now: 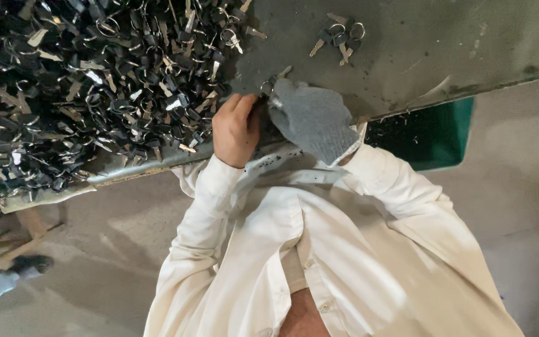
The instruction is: The person threads keys onto split key rings at a workbench. They pick a key from a large pile, force it onto a metal ring, set the assembled key ring aside, and repeat the cycle continuously, occasionally sweeping finished rings into a pile.
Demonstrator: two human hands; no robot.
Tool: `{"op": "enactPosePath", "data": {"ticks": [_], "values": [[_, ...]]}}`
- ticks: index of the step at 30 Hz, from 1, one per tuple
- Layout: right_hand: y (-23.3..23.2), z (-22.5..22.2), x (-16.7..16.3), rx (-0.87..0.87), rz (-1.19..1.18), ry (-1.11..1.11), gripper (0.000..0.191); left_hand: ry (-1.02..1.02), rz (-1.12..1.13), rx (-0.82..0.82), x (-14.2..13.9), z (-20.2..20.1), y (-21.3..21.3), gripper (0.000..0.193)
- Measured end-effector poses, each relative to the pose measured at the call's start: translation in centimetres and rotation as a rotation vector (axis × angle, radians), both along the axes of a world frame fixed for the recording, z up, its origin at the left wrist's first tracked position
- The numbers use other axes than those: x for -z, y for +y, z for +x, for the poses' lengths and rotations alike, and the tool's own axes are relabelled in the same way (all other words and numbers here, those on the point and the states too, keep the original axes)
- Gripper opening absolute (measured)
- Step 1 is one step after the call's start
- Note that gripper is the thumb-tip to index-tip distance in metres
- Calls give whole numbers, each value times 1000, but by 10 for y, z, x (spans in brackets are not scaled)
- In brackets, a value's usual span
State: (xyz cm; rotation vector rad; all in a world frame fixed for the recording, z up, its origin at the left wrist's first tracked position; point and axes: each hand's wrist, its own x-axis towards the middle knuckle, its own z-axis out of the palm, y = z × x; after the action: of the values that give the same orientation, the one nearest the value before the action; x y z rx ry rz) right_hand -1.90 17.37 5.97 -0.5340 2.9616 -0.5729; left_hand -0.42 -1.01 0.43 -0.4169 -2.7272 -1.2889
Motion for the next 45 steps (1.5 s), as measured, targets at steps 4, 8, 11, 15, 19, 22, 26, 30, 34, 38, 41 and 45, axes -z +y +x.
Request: {"op": "enactPosePath", "data": {"ticks": [4,8,11,15,19,22,26,30,34,38,41,45], "values": [[-12,-14,8,-29,220,-124,32,59,2,39,1,1,-2,33],[-8,-13,4,-10,165,-123,31,28,44,6,0,0,-3,31],[3,-6,1,-25,84,-91,32,-8,114,-52,0,-3,-4,23],[7,1,6,-117,216,116,27,-37,107,-27,-1,-5,-6,19],[1,-2,6,-199,456,234,23,12,47,5,-1,-4,-5,23],[-6,-7,-2,-87,369,-126,27,40,-8,-22,-1,1,-2,24],[17,-26,-14,-86,-11,-321,38,-4,22,-63,3,2,-3,20],[28,-20,-16,-35,-60,-317,39,-27,25,-37,4,4,-6,22],[25,-11,-20,95,-175,-109,39,110,92,-63,-2,3,-9,28],[25,-13,-18,-84,-295,-104,44,211,-243,-312,-4,-1,-10,40],[35,-15,-10,-63,-357,-138,48,219,-276,-280,-1,1,-9,42],[63,-9,1,134,-469,-121,45,195,-136,-264,1,13,3,39]]}}
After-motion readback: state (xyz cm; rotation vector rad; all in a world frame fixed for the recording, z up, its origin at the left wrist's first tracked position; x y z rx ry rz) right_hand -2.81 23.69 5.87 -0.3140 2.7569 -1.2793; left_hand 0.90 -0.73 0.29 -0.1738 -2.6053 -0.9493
